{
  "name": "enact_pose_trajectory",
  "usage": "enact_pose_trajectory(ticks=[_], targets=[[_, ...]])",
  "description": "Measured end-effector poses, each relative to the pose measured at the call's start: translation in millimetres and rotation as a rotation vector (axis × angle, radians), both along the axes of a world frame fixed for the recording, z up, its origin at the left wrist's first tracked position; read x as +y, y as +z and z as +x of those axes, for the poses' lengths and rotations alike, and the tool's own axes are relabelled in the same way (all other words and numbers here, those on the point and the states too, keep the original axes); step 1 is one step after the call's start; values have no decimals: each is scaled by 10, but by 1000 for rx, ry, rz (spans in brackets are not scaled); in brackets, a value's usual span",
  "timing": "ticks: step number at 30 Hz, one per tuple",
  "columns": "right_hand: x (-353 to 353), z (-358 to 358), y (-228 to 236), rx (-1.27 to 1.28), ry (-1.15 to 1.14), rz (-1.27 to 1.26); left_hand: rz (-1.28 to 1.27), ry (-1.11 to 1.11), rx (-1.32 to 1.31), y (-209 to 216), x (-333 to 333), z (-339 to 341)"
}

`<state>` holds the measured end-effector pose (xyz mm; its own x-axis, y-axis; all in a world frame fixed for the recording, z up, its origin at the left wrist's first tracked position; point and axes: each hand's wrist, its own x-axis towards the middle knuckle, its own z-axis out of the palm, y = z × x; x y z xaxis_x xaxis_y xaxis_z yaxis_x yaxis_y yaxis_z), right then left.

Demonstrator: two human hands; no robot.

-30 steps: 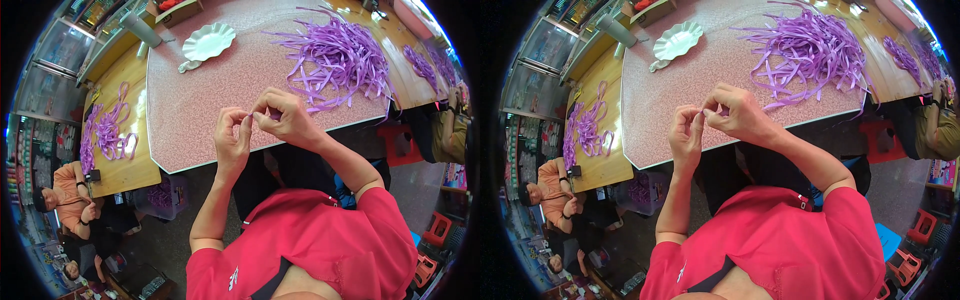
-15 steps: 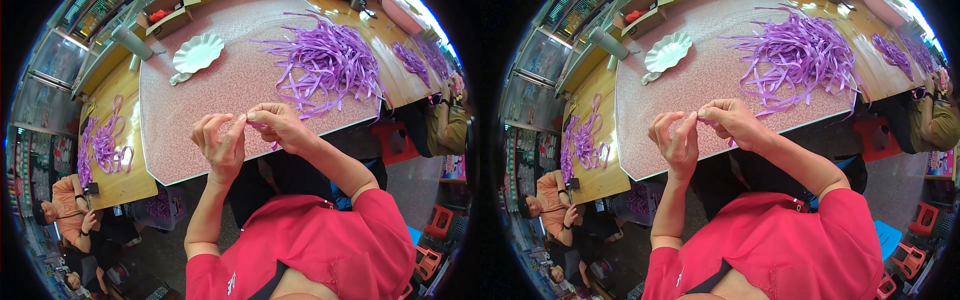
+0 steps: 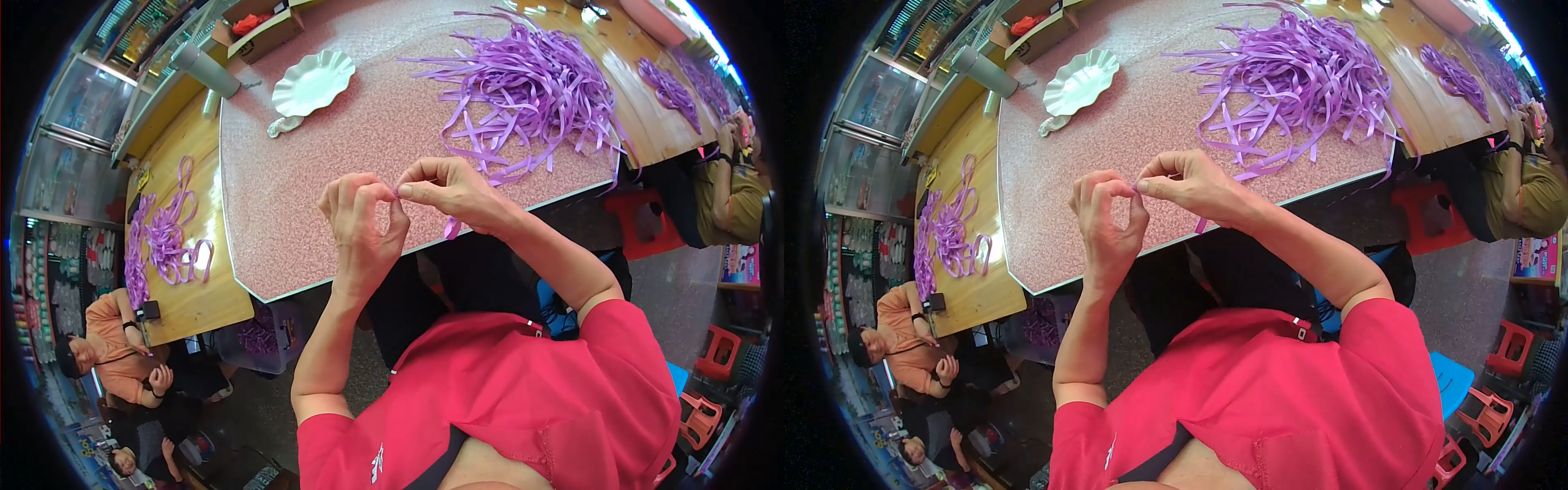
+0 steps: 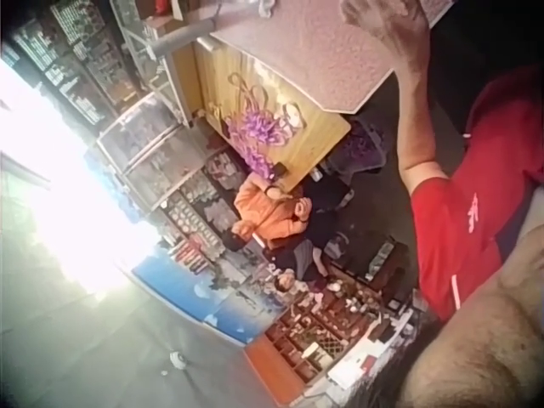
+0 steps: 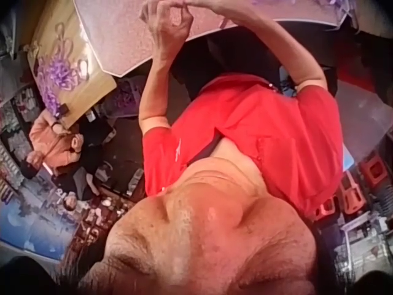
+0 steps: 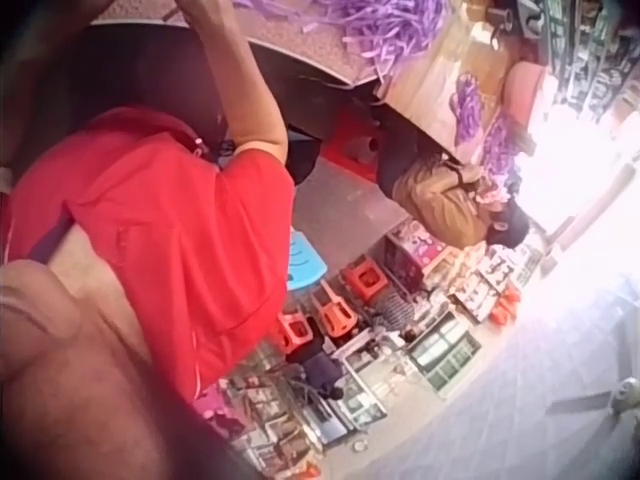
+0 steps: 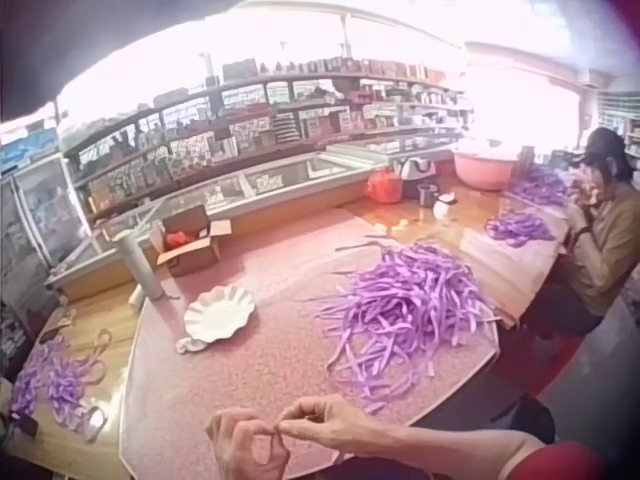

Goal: Braiding or tying together purple plastic ribbon strips at a workspace table.

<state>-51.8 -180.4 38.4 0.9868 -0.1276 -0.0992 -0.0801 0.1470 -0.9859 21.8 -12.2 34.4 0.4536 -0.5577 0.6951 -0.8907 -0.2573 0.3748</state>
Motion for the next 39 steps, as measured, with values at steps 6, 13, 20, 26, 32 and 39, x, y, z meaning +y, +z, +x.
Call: enact_pose_trajectory(ticks=[6, 13, 20, 26, 32, 39], targets=[[-94, -49, -47, -83, 64, -134, -205, -211, 552, -55, 17, -21], [-126, -90, -18, -73, -8, -294, -263, -292, 775, -98, 40, -46], [-132, -80, -38, -64, -24, -232, -301, -261, 840, -118, 38, -100], [-108, -101, 15, -58, -25, -188, -154, -112, 538, -121, 37, -91], [-113, -97, -49, -53, -27, -202, -162, -118, 576, -173, 62, -66], [-69, -107, 9, -76, -44, -198, -195, -166, 609, -125, 30, -111]])
